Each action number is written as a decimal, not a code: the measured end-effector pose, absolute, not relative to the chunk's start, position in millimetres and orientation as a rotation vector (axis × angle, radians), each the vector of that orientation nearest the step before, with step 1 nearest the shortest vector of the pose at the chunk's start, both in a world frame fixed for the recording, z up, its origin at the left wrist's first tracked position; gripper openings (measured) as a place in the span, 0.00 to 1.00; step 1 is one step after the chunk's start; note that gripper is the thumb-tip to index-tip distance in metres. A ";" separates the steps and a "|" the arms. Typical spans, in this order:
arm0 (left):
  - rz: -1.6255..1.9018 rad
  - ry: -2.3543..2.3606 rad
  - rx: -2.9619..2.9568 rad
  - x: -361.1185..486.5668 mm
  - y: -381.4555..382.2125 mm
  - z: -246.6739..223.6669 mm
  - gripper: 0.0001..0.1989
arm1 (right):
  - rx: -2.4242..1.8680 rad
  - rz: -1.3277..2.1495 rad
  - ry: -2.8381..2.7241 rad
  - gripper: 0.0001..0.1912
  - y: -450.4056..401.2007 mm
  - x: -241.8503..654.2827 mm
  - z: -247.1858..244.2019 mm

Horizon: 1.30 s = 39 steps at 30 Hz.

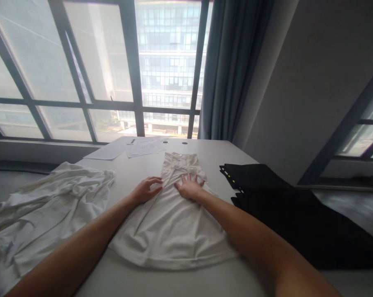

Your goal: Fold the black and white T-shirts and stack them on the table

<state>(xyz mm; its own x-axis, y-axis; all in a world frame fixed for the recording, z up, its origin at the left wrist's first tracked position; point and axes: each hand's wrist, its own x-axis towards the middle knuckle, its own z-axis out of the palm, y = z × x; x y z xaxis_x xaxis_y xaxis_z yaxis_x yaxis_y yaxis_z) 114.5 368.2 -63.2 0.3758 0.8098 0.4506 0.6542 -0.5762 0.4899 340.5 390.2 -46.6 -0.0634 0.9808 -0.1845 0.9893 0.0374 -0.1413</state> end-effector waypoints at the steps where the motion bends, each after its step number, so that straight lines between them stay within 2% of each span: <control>1: 0.989 1.300 2.403 114.4 368.0 -63.0 0.15 | 2.123 -0.358 2.240 0.43 395.7 341.4 -47.0; 15: 0.972 1.305 2.427 113.6 371.3 -64.9 0.16 | 2.200 -0.257 2.259 0.41 489.8 351.9 -52.9; 20: 1.025 1.428 2.348 112.9 372.8 -64.7 0.17 | 2.231 -0.200 2.261 0.39 499.9 349.3 -49.9; 25: 0.963 1.453 2.287 113.2 372.2 -62.7 0.17 | 2.124 -0.195 2.328 0.34 464.8 359.5 -46.0; 35: 0.857 1.443 2.189 110.1 358.5 -54.9 0.20 | 2.079 -0.158 2.341 0.33 342.7 413.8 -30.6; 39: 0.565 1.647 2.098 110.2 347.5 -37.9 0.24 | 2.228 0.033 2.205 0.34 310.3 433.8 -19.7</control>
<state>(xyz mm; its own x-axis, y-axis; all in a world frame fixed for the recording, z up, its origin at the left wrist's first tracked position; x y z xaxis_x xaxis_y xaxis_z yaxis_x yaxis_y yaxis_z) 110.2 347.5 -37.9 0.2186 0.9739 0.0616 0.8066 -0.2158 0.5502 433.8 310.3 -19.7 0.0106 0.9999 0.0101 0.9998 -0.0108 0.0194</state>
